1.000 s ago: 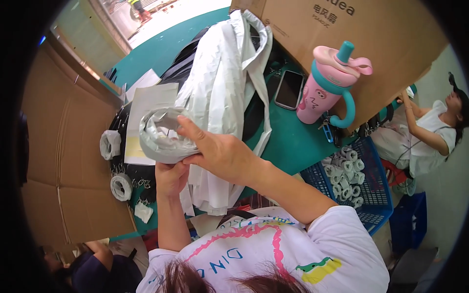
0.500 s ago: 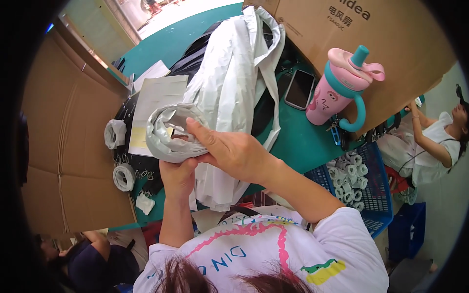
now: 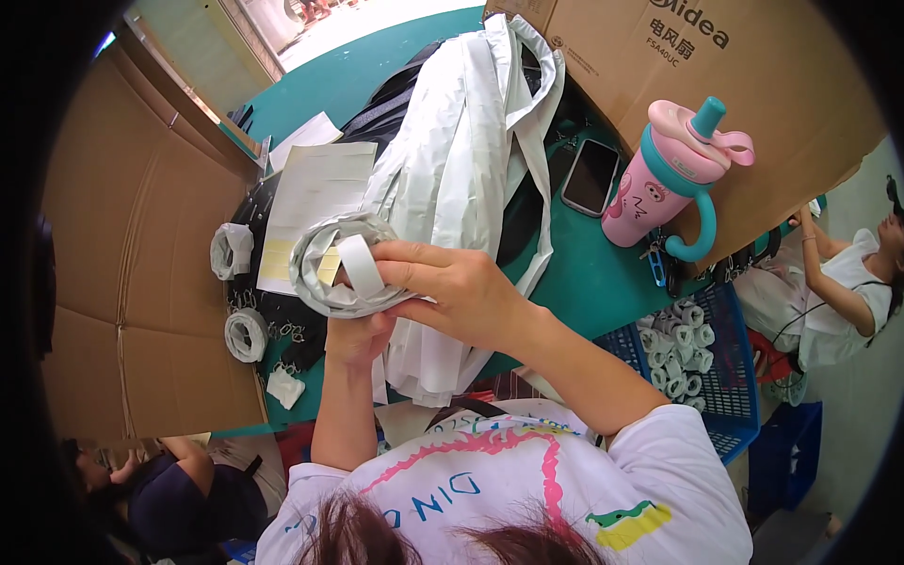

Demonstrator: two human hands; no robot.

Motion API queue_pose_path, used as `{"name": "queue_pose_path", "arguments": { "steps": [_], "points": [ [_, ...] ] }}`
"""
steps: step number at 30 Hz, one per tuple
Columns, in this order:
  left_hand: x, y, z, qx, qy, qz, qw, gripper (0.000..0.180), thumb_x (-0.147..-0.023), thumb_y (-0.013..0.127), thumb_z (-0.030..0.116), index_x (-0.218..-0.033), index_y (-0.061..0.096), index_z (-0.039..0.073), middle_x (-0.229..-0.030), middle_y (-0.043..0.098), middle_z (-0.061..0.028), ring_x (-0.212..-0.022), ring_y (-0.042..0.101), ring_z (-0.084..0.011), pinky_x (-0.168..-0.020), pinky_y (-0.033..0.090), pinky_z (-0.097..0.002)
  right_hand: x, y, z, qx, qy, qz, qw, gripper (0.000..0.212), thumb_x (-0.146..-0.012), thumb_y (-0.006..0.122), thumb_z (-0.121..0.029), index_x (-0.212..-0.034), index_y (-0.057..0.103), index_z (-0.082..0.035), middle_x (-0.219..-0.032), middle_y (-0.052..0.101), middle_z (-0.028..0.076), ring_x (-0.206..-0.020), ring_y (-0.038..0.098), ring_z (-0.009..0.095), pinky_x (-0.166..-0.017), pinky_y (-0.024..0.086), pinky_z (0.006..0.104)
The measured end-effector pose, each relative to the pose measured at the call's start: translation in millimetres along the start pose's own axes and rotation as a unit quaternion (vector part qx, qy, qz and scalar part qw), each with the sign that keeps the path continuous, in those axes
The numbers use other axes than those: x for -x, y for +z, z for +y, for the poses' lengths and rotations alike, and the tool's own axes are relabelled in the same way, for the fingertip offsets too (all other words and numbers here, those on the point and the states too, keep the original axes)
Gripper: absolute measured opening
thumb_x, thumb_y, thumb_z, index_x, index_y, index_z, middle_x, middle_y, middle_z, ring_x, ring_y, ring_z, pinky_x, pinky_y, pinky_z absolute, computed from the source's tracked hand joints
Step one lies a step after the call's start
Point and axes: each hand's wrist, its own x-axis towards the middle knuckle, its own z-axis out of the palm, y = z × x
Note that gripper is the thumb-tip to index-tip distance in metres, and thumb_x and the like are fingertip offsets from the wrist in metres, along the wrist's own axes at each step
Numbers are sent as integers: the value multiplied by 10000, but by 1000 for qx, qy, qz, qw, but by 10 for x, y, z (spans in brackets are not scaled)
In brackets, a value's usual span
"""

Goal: Wrapping black straps with white protective sleeves and placing them into a box.

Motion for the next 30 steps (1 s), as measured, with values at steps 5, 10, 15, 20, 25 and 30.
{"name": "queue_pose_path", "arguments": {
  "steps": [5,10,15,20,25,30],
  "points": [
    [-71,153,-51,37,27,113,993,616,-730,723,4,-1257,412,70,-1113,538,-32,-1035,530,-171,-886,442,-318,-15,45,21,24,77,45,996,333,-657,740,-21,-979,660,-46,-1030,625,95,-769,641,208,-658,535,272],
    [199,152,-54,-315,196,270,888,460,-809,643,23,-1213,424,40,-698,439,30,-649,404,-18,-610,355,-158,-51,1,213,207,-22,117,971,303,-646,734,-30,-938,659,-56,-965,624,84,-687,623,200,-582,515,274],
    [-23,520,241,-423,69,157,890,440,-856,628,143,-1234,456,-4,-488,465,41,-467,413,-21,-478,326,-173,-79,-54,385,288,-133,65,946,345,-592,713,-20,-930,650,-38,-954,623,77,-655,608,186,-535,498,272],
    [-106,608,289,-420,10,148,895,420,-852,652,224,-1165,494,-8,-513,540,18,-477,487,-28,-481,365,-171,-68,-34,394,293,-151,67,942,323,-595,698,-14,-913,645,-31,-946,621,89,-654,607,194,-531,496,274],
    [-116,523,263,-283,-51,78,955,338,-869,629,263,-1046,525,-6,-624,588,-20,-531,520,-58,-520,417,-189,-37,-59,394,287,-145,76,944,330,-574,705,-8,-896,636,-32,-928,610,81,-653,607,202,-532,498,281],
    [-53,446,107,-300,32,108,947,291,-903,575,277,-933,580,-13,-768,628,-56,-648,576,-99,-581,454,-207,-75,-68,350,203,-13,127,971,327,-593,740,-5,-897,626,-41,-940,593,73,-663,615,190,-563,511,270]
  ]
}}
